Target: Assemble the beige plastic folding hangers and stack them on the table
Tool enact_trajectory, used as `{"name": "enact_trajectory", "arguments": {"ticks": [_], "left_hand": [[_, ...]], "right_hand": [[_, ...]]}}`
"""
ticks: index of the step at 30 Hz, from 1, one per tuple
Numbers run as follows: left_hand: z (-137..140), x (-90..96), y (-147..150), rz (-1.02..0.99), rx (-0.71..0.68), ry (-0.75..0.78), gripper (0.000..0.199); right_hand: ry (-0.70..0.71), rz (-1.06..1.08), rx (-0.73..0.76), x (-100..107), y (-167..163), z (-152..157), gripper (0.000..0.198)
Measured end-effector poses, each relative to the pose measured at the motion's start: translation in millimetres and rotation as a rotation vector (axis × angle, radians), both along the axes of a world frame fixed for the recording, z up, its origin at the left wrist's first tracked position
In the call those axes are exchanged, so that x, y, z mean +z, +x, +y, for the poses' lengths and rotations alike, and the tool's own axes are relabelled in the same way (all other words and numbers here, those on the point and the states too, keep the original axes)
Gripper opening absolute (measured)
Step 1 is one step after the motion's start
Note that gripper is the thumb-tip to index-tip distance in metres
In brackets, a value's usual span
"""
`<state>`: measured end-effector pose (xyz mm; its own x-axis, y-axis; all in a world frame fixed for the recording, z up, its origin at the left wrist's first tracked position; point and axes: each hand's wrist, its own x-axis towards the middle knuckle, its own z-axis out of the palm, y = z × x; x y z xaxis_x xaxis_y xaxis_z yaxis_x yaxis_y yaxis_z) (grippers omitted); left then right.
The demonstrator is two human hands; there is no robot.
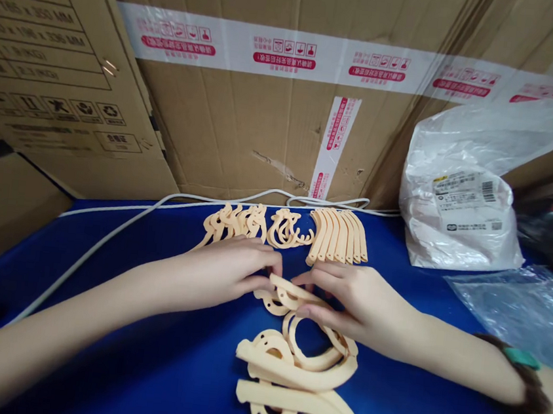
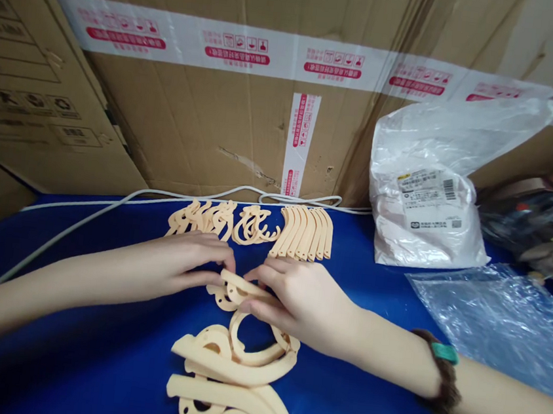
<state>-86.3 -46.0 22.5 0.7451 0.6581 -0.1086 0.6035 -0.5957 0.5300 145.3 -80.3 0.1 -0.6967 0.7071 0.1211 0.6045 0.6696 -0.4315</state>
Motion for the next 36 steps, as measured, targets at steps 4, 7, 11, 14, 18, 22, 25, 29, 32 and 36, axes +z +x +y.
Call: {"name": "enact_trajectory", "arguments": {"ticks": [4, 7, 11, 14, 18, 22, 25, 29, 32, 36], "left_hand": [[-5.5, -4.0, 15.3, -0.451, 0.273, -0.394, 0.014], [-8.7, -5.6, 26.9, -0.638, 0.473, -0.465, 0.016], [-6.8, -0.4, 34.0, -0.626, 0.519, -0.244, 0.021], [-7.1, 4.5, 36.3, -0.527, 0.481, 0.037, 0.028], [-15.7, 7.5, 37.8, -0.309, 0.409, 0.281, 0.027], [-6.2, 9.4, 22.4, -0.247, 0.451, 0.356, 0.025], [24.5, 7.9, -2.6, -0.166, 0.553, 0.209, 0.031], [65.3, -3.0, -29.8, 0.067, 0.584, 0.21, 0.034], [77.8, -13.2, -35.8, 0.123, 0.626, 0.261, 0.034], [72.1, -19.2, -28.7, 0.05, 0.661, 0.465, 0.032]], "right_hand": [[-0.135, 0.218, -0.15, 2.4, -3.9, 8.6, 0.026], [-0.113, 0.325, -0.188, 10.5, -2.2, 16.0, 0.023], [0.151, 0.188, -0.198, 20.8, 0.9, 20.7, 0.021], [0.48, -0.071, -0.218, 25.0, 1.7, 22.4, 0.019], [0.314, -0.094, -0.138, 31.3, 4.2, 28.4, 0.018], [-0.242, 0.318, -0.091, 39.3, 14.8, 37.2, 0.03], [-0.583, 0.547, -0.134, 41.6, 22.2, 39.5, 0.022], [-0.731, 0.651, -0.165, 37.8, 21.5, 38.0, 0.02], [-0.744, 0.704, -0.193, 34.5, 17.4, 37.8, 0.025], [-0.723, 0.849, -0.322, 35.1, 16.1, 38.9, 0.024]]}}
